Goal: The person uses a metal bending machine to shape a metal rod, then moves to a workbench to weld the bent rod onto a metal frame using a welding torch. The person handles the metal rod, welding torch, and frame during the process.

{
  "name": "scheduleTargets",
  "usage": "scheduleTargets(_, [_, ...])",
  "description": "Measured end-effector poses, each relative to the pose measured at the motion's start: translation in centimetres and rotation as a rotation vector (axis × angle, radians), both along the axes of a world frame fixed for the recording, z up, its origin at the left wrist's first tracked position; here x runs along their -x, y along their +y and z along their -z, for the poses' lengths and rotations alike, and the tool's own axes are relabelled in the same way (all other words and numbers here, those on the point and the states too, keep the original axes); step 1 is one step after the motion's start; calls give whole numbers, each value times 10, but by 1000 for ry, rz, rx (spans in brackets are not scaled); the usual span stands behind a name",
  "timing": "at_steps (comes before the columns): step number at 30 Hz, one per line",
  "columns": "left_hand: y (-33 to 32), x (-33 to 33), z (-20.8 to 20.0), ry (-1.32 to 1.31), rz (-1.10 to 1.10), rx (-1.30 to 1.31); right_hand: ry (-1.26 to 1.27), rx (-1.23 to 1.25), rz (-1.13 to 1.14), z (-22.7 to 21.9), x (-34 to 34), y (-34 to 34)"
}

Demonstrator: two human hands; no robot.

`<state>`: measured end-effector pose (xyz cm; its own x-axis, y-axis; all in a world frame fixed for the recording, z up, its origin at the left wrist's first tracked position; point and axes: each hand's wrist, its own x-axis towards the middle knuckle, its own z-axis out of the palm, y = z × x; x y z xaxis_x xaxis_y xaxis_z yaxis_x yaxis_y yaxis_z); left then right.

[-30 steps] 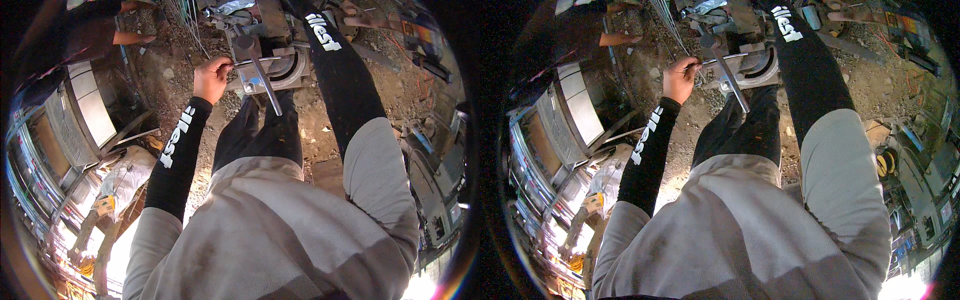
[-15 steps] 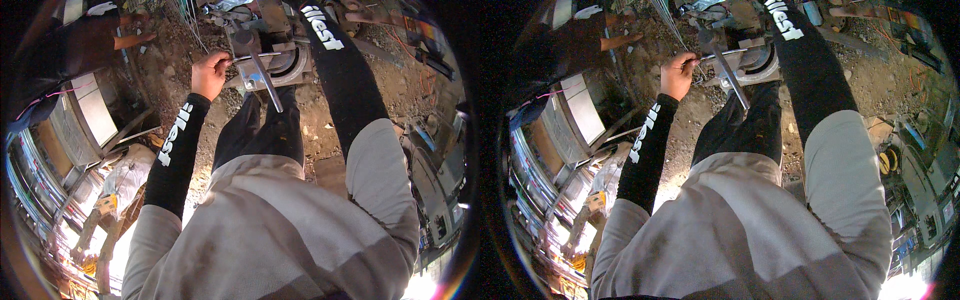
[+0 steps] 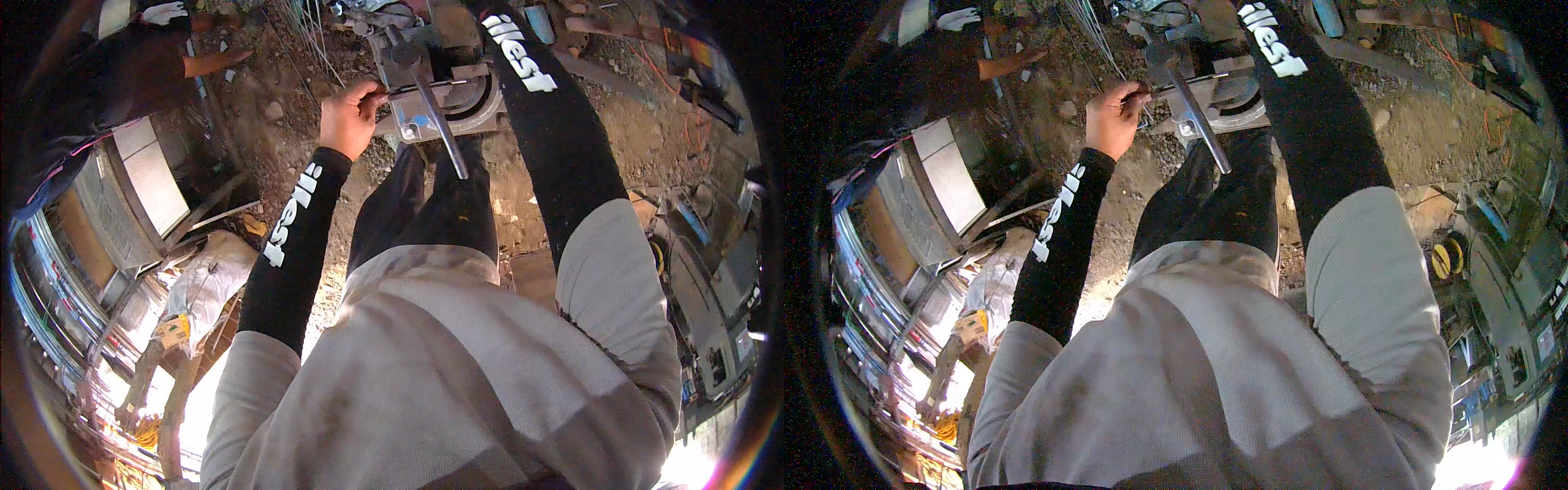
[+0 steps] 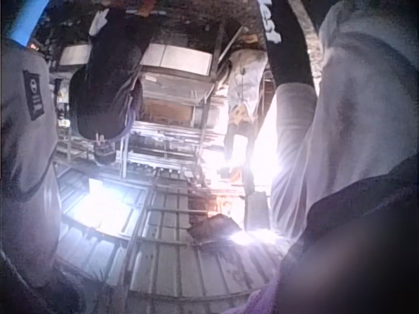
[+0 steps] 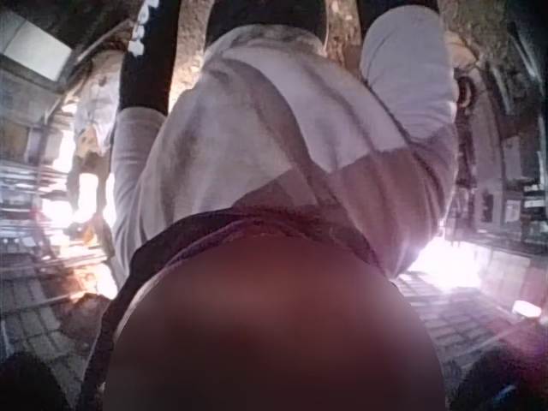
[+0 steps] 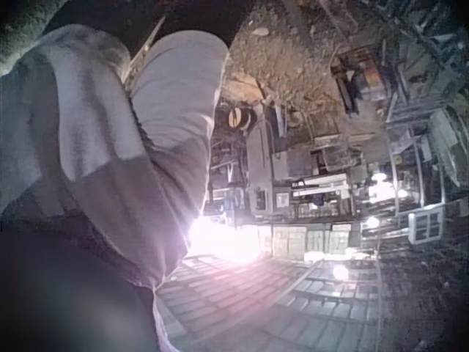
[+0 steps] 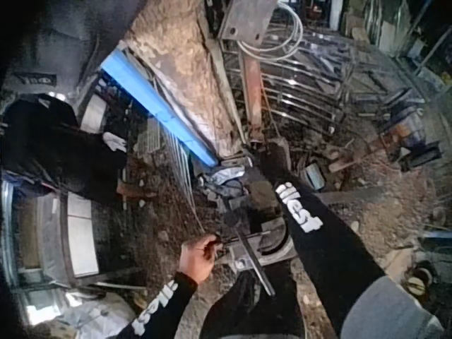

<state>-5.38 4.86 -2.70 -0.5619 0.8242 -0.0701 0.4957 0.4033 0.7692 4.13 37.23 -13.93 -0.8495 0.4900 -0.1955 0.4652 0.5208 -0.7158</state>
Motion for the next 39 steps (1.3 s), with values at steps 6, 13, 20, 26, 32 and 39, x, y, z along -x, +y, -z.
scheduleTargets(6, [-3,5,7,21,77,24,10,-9,9,-1,0,-3])
scheduleTargets(13, [-3,13,26,-332,10,16,120,16,135,4,-43,-11])
scheduleTargets(20, [-7,24,27,-476,57,102,66,422,336,-44,-164,-121])
scheduleTargets(26, [-4,37,27,-558,122,112,448,697,668,-50,-124,-186])
scheduleTargets(32, [2,39,16,-459,168,128,560,661,729,-52,-114,-183])
scheduleTargets(39, [2,37,8,-487,116,316,520,548,768,-31,-111,-186])
